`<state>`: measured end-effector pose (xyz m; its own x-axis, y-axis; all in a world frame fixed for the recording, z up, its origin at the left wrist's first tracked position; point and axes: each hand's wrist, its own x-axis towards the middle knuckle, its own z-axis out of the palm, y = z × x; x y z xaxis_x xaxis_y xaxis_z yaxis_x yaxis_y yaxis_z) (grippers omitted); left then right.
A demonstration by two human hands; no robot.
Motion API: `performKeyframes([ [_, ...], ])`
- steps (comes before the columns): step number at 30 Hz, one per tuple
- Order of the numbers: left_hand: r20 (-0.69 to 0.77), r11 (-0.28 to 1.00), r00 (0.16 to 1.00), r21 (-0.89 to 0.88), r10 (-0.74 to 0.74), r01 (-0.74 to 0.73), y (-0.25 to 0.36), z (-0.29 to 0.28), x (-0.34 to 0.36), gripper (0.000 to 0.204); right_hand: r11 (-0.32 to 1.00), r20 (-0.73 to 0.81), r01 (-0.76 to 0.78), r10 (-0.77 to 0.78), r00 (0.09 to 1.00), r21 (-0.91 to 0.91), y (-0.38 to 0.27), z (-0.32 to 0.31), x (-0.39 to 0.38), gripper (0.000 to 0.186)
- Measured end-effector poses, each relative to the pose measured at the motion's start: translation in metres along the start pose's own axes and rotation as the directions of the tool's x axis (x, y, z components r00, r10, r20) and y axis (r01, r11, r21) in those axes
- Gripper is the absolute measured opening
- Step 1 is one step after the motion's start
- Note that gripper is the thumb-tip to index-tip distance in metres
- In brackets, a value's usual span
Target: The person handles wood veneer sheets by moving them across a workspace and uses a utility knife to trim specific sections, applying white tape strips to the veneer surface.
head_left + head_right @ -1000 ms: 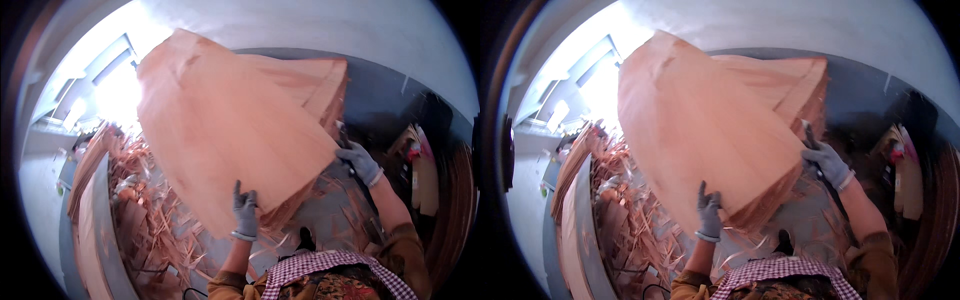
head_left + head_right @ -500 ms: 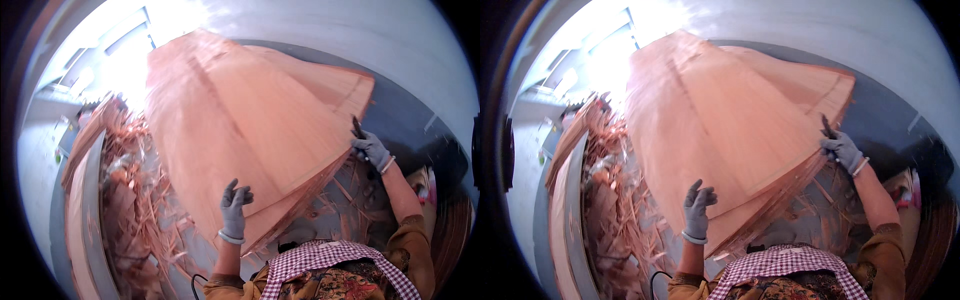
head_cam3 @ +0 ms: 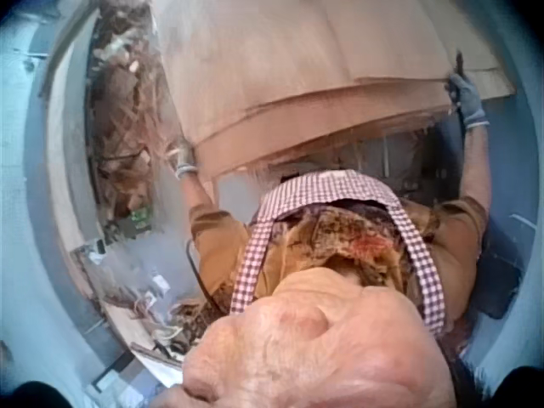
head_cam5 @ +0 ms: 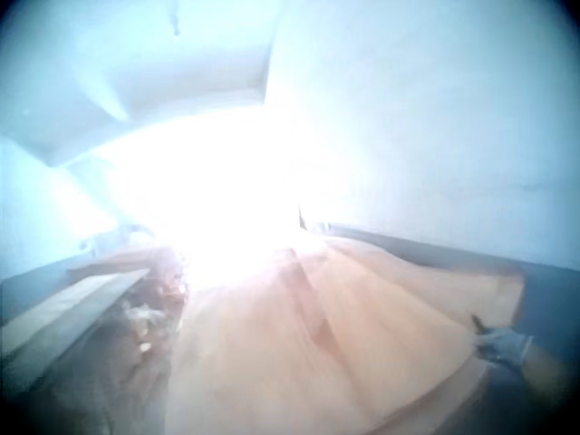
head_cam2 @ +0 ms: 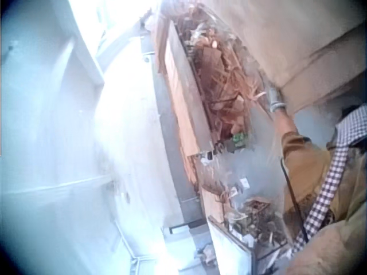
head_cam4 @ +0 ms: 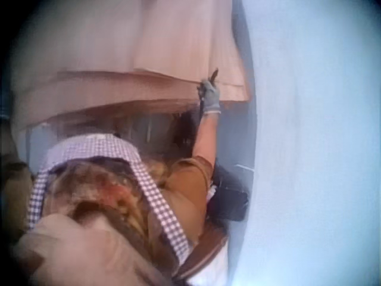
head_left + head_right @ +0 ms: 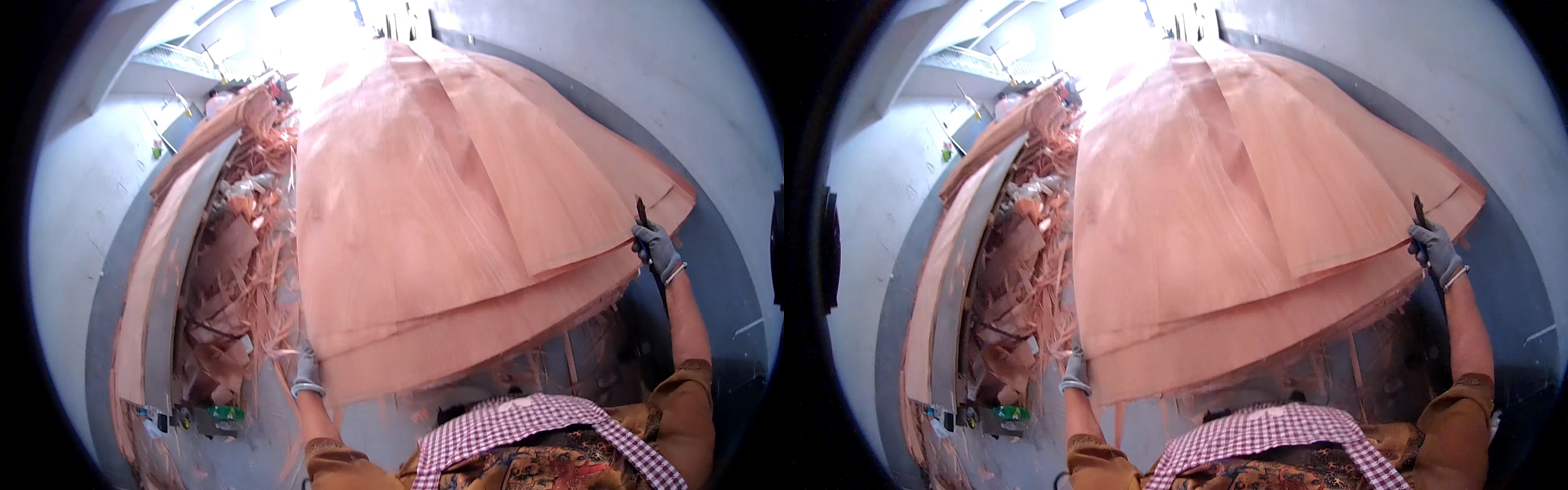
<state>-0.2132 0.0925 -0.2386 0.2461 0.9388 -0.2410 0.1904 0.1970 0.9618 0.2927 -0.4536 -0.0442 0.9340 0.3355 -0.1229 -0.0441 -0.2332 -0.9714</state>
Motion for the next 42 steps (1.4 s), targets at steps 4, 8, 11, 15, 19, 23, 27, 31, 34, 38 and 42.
performKeyframes([
  [4, -0.195, 0.909, 0.979, 0.395, -0.06, 0.135, 0.036, 0.019, 0.003, 0.068, 0.991, -0.065, 0.041, -0.05, 0.997, -0.13, -0.002, -0.042, 0.044, 0.022],
  [8, -0.142, 0.751, 0.981, 0.66, 0.129, -0.003, -0.014, -0.035, 0.073, 0.083, 0.985, -0.008, 0.02, -0.022, 1.0, -0.174, 0.015, -0.064, 0.073, 0.034],
  [11, -0.221, 0.678, 0.966, 0.731, 0.135, 0.072, -0.016, -0.061, 0.088, 0.075, 0.993, 0.0, 0.027, -0.027, 1.0, -0.115, 0.027, -0.055, 0.083, 0.034],
  [15, -0.115, 0.895, 0.993, 0.445, 0.02, 0.033, -0.019, -0.027, 0.078, 0.062, 0.98, 0.011, -0.048, 0.051, 0.999, -0.192, 0.032, -0.072, 0.085, 0.025],
  [19, -0.003, 0.977, 0.991, -0.169, -0.134, 0.131, -0.02, -0.04, 0.06, 0.05, 0.977, 0.009, -0.048, 0.051, 0.999, -0.209, 0.037, -0.07, 0.081, 0.017],
  [23, -0.147, 0.979, 0.975, 0.094, -0.169, 0.183, -0.012, -0.033, 0.054, 0.041, 0.966, 0.008, -0.072, 0.077, 0.997, -0.249, 0.041, -0.077, 0.084, 0.02],
  [27, -0.198, 0.971, 0.952, -0.077, -0.235, 0.224, -0.019, -0.038, 0.063, 0.032, 0.965, 0.039, -0.053, 0.065, 0.997, -0.258, 0.038, -0.071, 0.09, 0.023],
  [31, -0.238, 0.819, 0.91, -0.55, -0.339, 0.162, -0.003, -0.02, 0.073, 0.031, 0.955, -0.011, -0.063, 0.062, 0.998, -0.291, 0.014, -0.054, 0.073, 0.015],
  [34, -0.313, 0.69, 0.941, -0.71, -0.132, -0.139, 0.018, -0.012, 0.072, 0.024, 0.961, -0.042, -0.025, 0.014, 0.999, -0.276, 0.018, -0.051, 0.075, 0.014],
  [38, -0.348, 0.747, 0.937, -0.62, 0.012, -0.24, 0.044, -0.009, 0.065, 0.02, 0.939, -0.135, 0.001, -0.05, 0.99, -0.343, 0.034, -0.055, 0.086, 0.016],
  [42, -0.388, 0.788, 0.866, -0.403, 0.314, -0.466, 0.099, 0.0, -0.01, 0.031, 0.931, -0.154, 0.078, -0.141, 0.978, -0.356, 0.048, -0.064, 0.1, 0.016],
])
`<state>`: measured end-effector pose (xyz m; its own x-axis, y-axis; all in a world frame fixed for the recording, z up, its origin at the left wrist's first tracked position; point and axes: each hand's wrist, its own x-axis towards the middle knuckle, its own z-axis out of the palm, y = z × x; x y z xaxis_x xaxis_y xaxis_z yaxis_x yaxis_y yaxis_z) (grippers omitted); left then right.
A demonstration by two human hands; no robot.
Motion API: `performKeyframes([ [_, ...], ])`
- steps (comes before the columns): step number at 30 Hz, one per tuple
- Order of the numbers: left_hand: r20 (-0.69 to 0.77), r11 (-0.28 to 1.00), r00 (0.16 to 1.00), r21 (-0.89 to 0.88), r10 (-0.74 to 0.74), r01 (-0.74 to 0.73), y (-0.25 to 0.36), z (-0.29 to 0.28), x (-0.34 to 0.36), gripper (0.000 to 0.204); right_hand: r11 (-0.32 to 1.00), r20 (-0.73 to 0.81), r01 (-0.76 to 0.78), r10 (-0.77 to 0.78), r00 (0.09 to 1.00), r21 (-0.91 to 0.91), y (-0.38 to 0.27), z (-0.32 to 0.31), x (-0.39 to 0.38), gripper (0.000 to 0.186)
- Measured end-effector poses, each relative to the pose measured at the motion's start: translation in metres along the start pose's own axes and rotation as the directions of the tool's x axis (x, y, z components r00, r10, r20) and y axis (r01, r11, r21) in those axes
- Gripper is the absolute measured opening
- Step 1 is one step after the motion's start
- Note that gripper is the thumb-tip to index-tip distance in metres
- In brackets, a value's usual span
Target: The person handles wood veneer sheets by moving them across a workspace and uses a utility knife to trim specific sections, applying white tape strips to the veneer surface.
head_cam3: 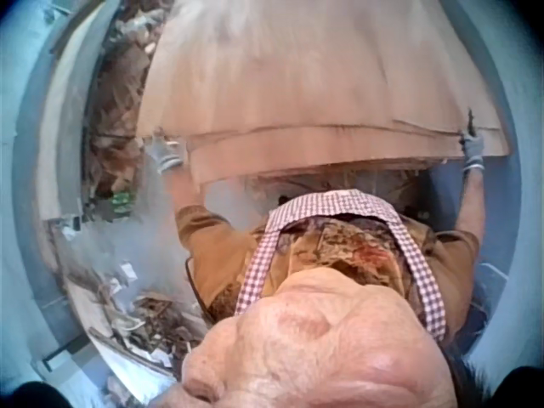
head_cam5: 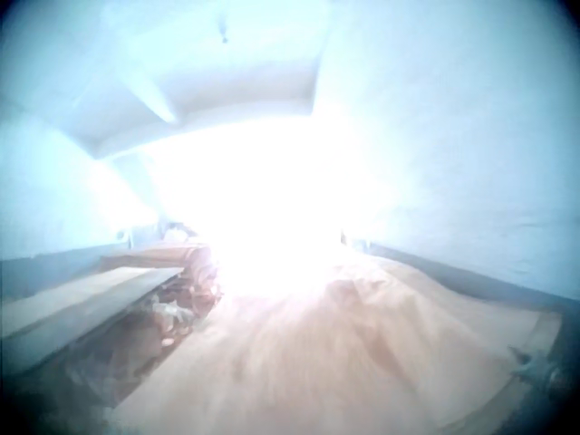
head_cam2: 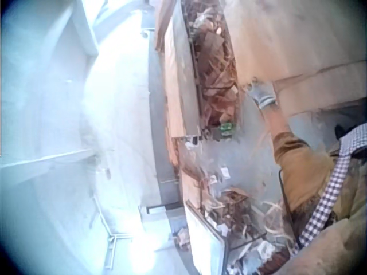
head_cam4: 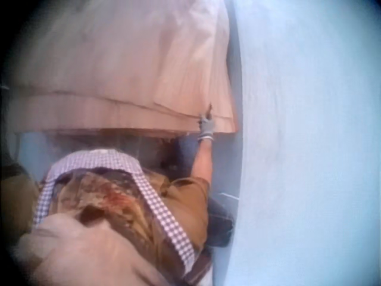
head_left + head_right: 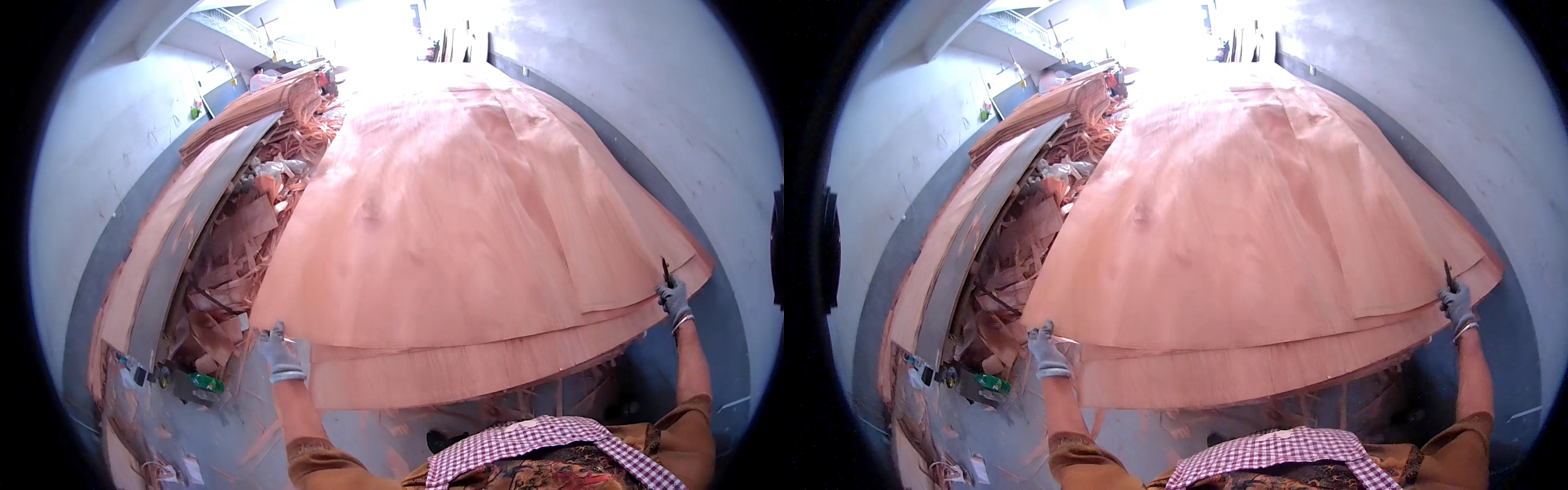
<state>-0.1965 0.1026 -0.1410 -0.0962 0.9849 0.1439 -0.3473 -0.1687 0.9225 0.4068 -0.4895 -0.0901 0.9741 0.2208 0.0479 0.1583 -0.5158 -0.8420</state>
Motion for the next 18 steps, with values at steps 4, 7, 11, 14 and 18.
performKeyframes([
  [4, -0.036, 0.99, 0.992, 0.068, -0.12, 0.122, -0.025, -0.024, -0.033, 0.034, 1.0, -0.026, 0.003, -0.003, 1.0, -0.013, 0.01, -0.008, 0.012, 0.016],
  [7, -0.049, 0.984, 0.988, 0.088, -0.15, 0.154, -0.057, -0.036, -0.058, 0.034, 1.0, -0.073, 0.028, -0.029, 0.997, -0.008, 0.018, -0.009, 0.012, 0.016],
  [11, -0.013, 0.974, 0.993, 0.19, -0.122, 0.122, -0.093, -0.053, -0.08, 0.039, 0.996, -0.075, 0.01, -0.017, 0.997, -0.092, 0.031, -0.012, 0.026, 0.013],
  [14, 0.194, 0.968, 0.971, 0.184, 0.137, -0.173, -0.102, -0.1, -0.052, 0.041, 0.992, 0.049, 0.074, -0.07, 0.996, -0.099, 0.035, 0.013, 0.048, 0.015],
  [18, -0.012, 0.964, 0.972, 0.127, -0.234, 0.234, -0.114, -0.076, -0.072, 0.019, 0.984, 0.001, 0.11, -0.111, 0.994, -0.142, 0.064, -0.021, 0.054, 0.021],
])
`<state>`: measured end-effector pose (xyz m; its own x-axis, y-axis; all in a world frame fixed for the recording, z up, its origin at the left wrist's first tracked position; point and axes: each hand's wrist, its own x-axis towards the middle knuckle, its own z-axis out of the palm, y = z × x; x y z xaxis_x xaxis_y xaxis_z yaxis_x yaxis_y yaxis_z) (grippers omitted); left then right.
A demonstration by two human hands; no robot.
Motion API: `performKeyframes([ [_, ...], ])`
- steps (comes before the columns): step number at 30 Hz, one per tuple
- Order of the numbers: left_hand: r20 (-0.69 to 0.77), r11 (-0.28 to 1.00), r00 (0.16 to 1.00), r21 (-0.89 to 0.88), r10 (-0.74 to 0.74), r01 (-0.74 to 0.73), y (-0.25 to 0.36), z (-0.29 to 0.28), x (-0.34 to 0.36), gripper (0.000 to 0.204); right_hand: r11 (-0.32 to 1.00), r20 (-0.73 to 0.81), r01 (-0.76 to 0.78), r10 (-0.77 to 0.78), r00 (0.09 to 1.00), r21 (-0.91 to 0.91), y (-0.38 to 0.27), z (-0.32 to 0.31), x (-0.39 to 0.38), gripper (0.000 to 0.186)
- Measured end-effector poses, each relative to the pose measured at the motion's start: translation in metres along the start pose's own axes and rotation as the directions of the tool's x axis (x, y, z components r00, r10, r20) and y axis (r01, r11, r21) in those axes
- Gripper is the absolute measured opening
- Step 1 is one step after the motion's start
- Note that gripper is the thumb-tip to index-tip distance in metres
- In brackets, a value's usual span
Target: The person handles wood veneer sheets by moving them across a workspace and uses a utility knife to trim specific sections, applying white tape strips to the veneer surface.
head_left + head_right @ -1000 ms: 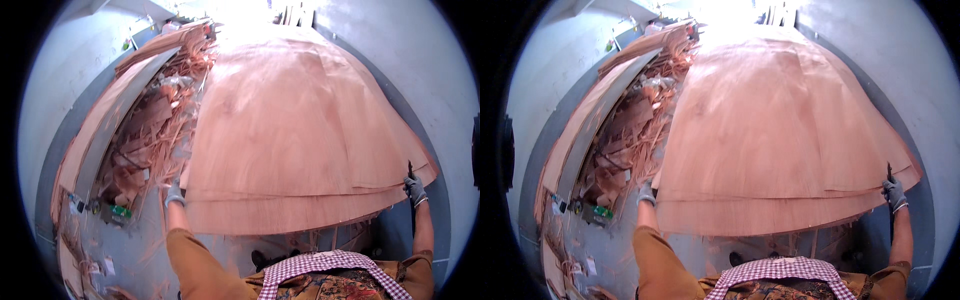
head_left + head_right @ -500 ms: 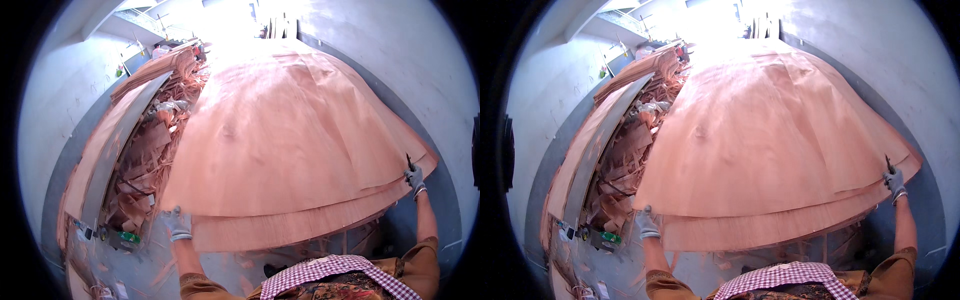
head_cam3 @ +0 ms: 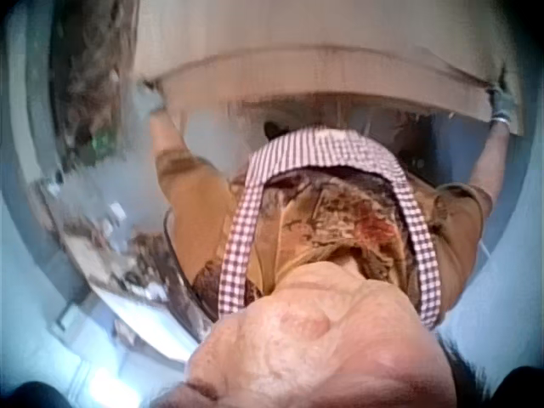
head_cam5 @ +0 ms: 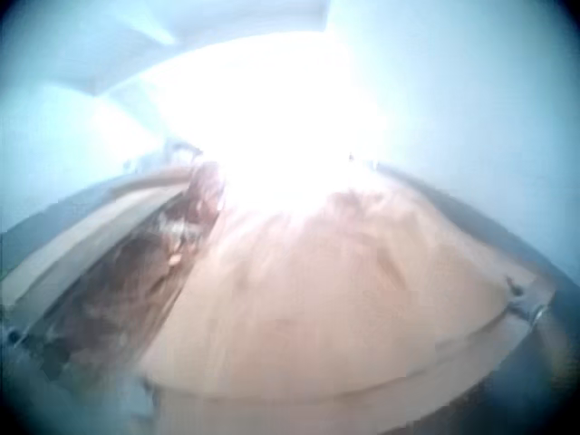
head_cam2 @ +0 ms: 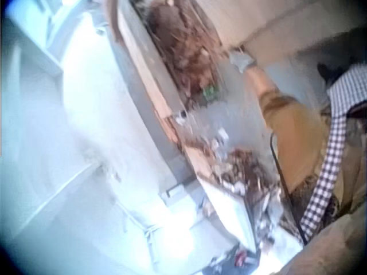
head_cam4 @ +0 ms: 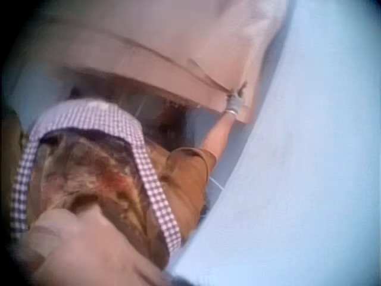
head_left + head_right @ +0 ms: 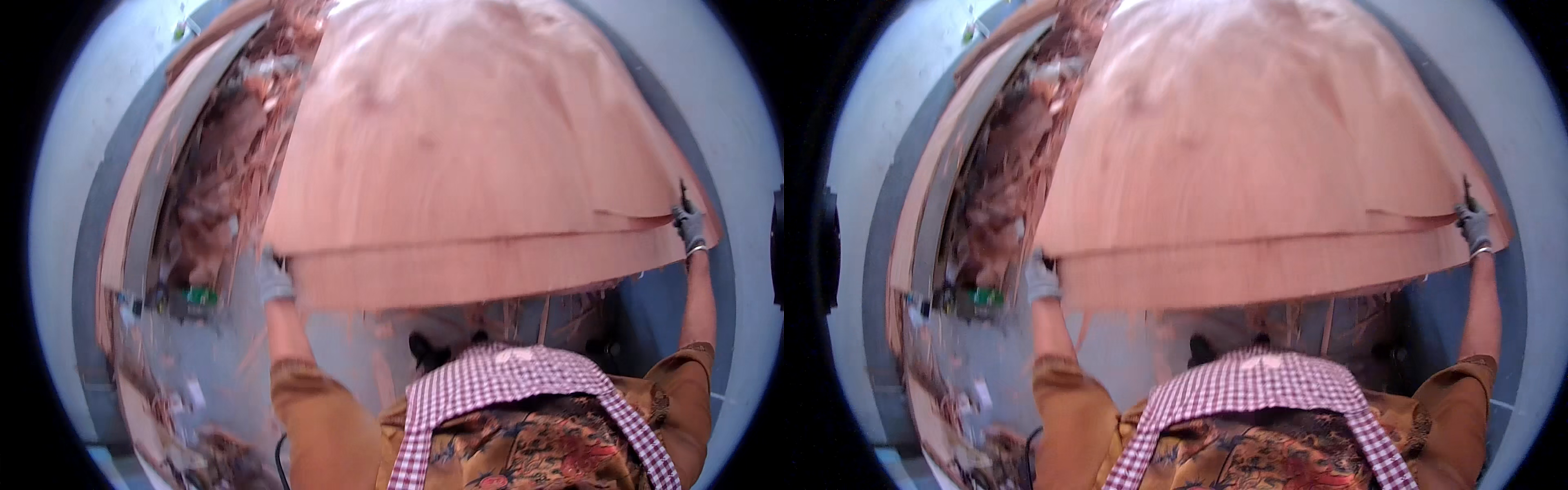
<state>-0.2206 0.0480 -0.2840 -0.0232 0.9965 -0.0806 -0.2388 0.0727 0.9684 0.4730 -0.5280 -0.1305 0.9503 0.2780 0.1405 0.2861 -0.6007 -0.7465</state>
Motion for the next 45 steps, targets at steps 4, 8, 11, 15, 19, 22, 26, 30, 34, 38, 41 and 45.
performKeyframes([
  [4, -0.154, 0.994, 0.983, 0.007, -0.103, 0.105, -0.008, -0.008, 0.018, 0.025, 0.993, 0.062, -0.119, 0.12, 0.991, -0.021, 0.034, -0.011, 0.016, 0.027],
  [8, -0.135, 0.981, 0.975, 0.058, -0.178, 0.187, -0.021, -0.01, 0.006, 0.023, 0.999, 0.053, 0.023, -0.025, 0.998, 0.033, 0.045, -0.009, 0.038, 0.034],
  [11, 0.019, 0.987, 0.988, 0.055, -0.151, 0.15, -0.02, -0.019, 0.006, 0.027, 0.993, 0.002, -0.057, 0.057, 0.998, -0.102, 0.052, -0.006, 0.055, 0.038],
  [15, 0.093, 0.918, 0.981, 0.377, -0.169, 0.123, -0.038, -0.011, 0.011, 0.024, 0.988, -0.046, -0.047, 0.04, 0.998, -0.149, 0.074, -0.02, 0.064, 0.05],
  [19, 0.096, 0.864, 0.95, 0.449, -0.299, 0.227, -0.017, -0.019, 0.017, 0.018, 0.988, -0.019, -0.093, 0.092, 0.996, -0.123, 0.046, -0.008, 0.043, 0.048],
  [22, 0.101, 0.802, 0.982, 0.593, -0.162, 0.071, -0.013, -0.033, 0.028, 0.02, 0.98, -0.019, -0.135, 0.134, 0.991, -0.148, 0.034, -0.01, 0.037, 0.045],
  [26, 0.097, 0.86, 0.964, 0.48, -0.249, 0.173, -0.016, -0.048, 0.04, 0.017, 0.982, -0.004, -0.119, 0.12, 0.993, -0.144, 0.031, -0.005, 0.037, 0.045],
  [30, 0.019, 0.939, 0.943, 0.106, -0.332, 0.328, -0.025, -0.035, 0.04, 0.013, 0.971, -0.049, -0.148, 0.142, 0.989, -0.188, 0.032, -0.015, 0.033, 0.042],
  [34, 0.044, 0.944, 0.959, 0.196, -0.279, 0.265, -0.021, -0.057, 0.047, 0.011, 0.978, -0.008, -0.182, 0.182, 0.983, -0.102, 0.03, -0.008, 0.036, 0.039],
  [38, -0.035, 0.937, 0.98, 0.285, -0.198, 0.199, -0.023, -0.046, 0.041, 0.008, 0.978, 0.004, -0.183, 0.184, 0.983, -0.104, 0.031, -0.004, 0.038, 0.035],
  [41, -0.04, 0.945, 0.986, 0.279, -0.164, 0.169, -0.034, -0.013, 0.024, 0.012, 0.977, -0.029, -0.197, 0.195, 0.98, -0.079, 0.054, -0.017, 0.043, 0.034],
  [45, -0.061, 0.829, 0.977, 0.521, -0.202, 0.204, -0.02, -0.013, 0.022, 0.016, 0.986, 0.04, -0.164, 0.165, 0.985, -0.038, 0.057, -0.01, 0.04, 0.043],
])
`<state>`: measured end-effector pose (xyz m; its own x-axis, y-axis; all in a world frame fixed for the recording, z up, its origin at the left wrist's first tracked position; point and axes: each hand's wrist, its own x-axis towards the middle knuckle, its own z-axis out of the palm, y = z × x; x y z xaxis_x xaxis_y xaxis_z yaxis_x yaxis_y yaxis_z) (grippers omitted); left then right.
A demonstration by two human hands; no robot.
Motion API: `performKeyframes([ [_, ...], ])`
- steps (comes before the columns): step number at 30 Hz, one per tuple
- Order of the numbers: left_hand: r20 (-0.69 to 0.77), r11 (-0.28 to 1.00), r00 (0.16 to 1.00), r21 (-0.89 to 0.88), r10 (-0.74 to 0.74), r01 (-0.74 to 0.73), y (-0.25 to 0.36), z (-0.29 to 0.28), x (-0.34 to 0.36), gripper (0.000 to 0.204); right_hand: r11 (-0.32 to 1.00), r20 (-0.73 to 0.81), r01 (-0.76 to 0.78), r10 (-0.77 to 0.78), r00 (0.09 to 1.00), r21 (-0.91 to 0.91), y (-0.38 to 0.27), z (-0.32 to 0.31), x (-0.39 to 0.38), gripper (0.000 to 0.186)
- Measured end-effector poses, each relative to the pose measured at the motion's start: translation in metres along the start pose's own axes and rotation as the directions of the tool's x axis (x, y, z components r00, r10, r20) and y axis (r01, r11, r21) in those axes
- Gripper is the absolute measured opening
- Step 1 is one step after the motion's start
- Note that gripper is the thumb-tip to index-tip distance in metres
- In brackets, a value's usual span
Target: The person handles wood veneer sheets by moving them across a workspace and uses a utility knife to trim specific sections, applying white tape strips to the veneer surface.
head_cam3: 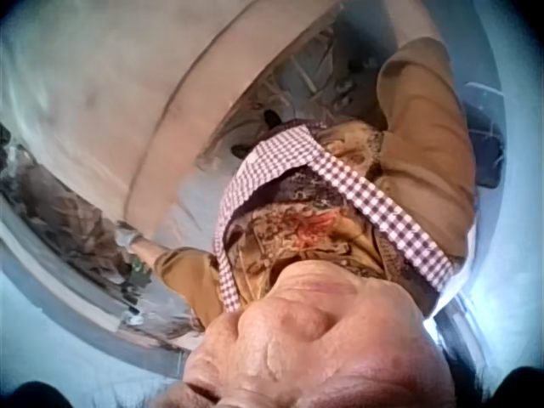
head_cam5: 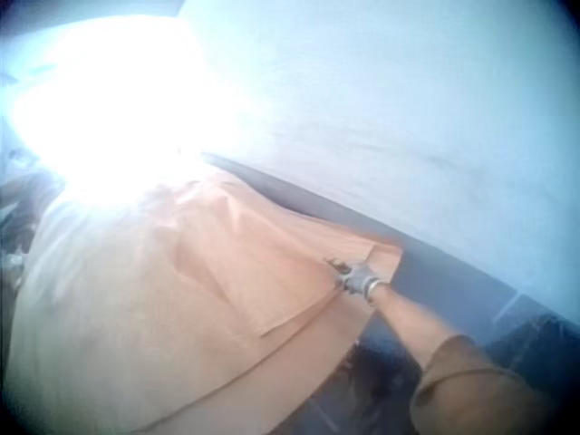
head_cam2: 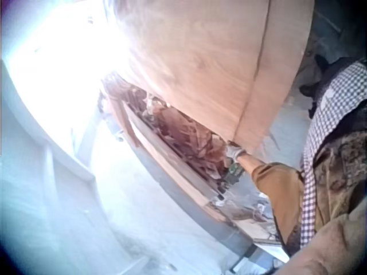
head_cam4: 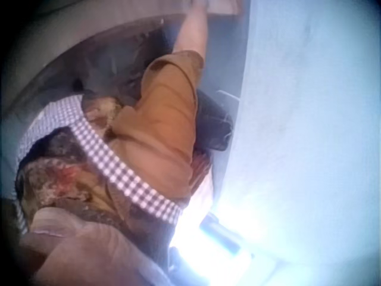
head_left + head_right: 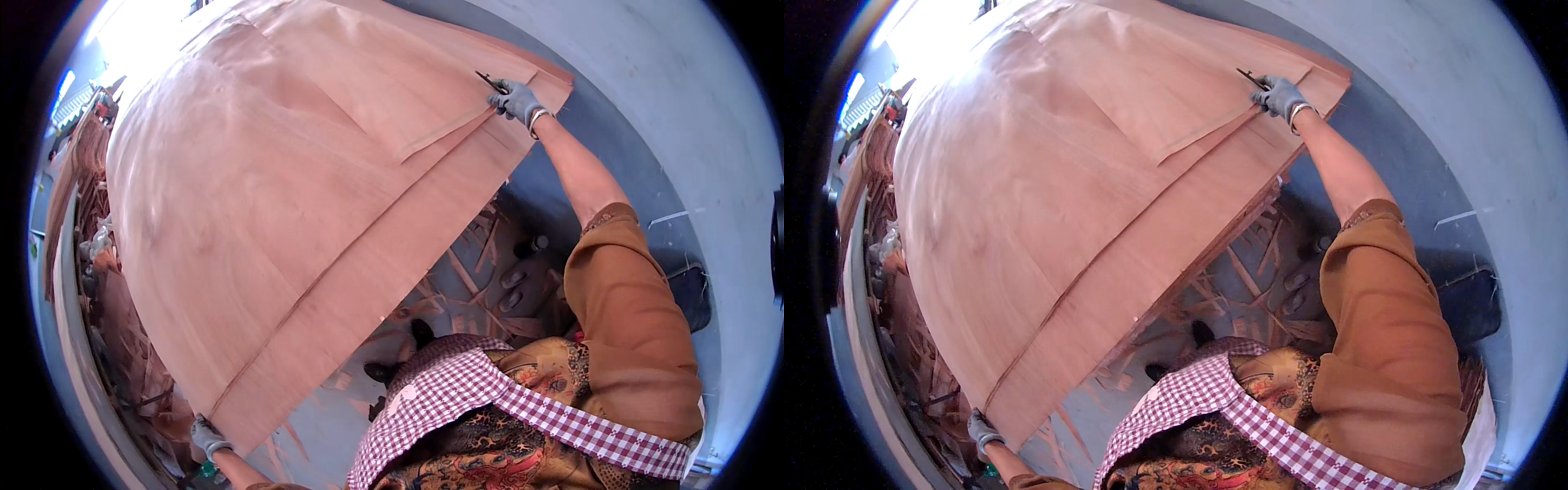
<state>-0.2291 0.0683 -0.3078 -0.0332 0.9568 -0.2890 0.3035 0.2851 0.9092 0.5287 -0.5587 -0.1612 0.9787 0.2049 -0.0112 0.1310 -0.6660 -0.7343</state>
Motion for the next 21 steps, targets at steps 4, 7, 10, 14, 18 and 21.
performKeyframes([
  [4, -0.164, 0.676, 0.873, 0.703, 0.46, -0.224, 0.0, -0.024, -0.007, 0.01, 0.992, 0.05, 0.09, -0.086, 0.995, -0.088, -0.004, 0.006, -0.033, 0.046],
  [7, -0.028, 0.364, 0.581, 0.804, 0.813, -0.47, 0.047, 0.039, -0.046, 0.022, 0.951, 0.019, 0.2, -0.201, 0.979, -0.236, 0.041, -0.024, -0.107, 0.022],
  [10, 0.147, 0.221, 0.435, 0.694, 0.888, -0.685, 0.112, 0.079, -0.094, 0.029, 0.993, 0.119, 0.071, -0.059, 0.991, -0.099, 0.034, -0.01, -0.182, 0.028],
  [14, 0.543, 0.199, 0.325, 0.278, 0.774, -0.94, 0.173, 0.162, -0.152, 0.036, 0.965, 0.271, -0.108, 0.04, 0.962, 0.24, -0.017, -0.001, -0.209, 0.018],
  [18, 0.807, -0.13, -0.033, 0.054, 0.589, -0.99, 0.187, 0.245, -0.254, 0.066, 0.95, 0.255, -0.086, 0.007, 0.967, 0.302, -0.061, -0.049, -0.208, 0.014],
  [21, 0.894, -0.163, -0.014, 0.066, 0.448, -0.984, 0.178, 0.259, -0.271, 0.069, 0.977, 0.166, -0.055, 0.021, 0.986, 0.206, -0.039, -0.08, -0.182, 0.016],
])
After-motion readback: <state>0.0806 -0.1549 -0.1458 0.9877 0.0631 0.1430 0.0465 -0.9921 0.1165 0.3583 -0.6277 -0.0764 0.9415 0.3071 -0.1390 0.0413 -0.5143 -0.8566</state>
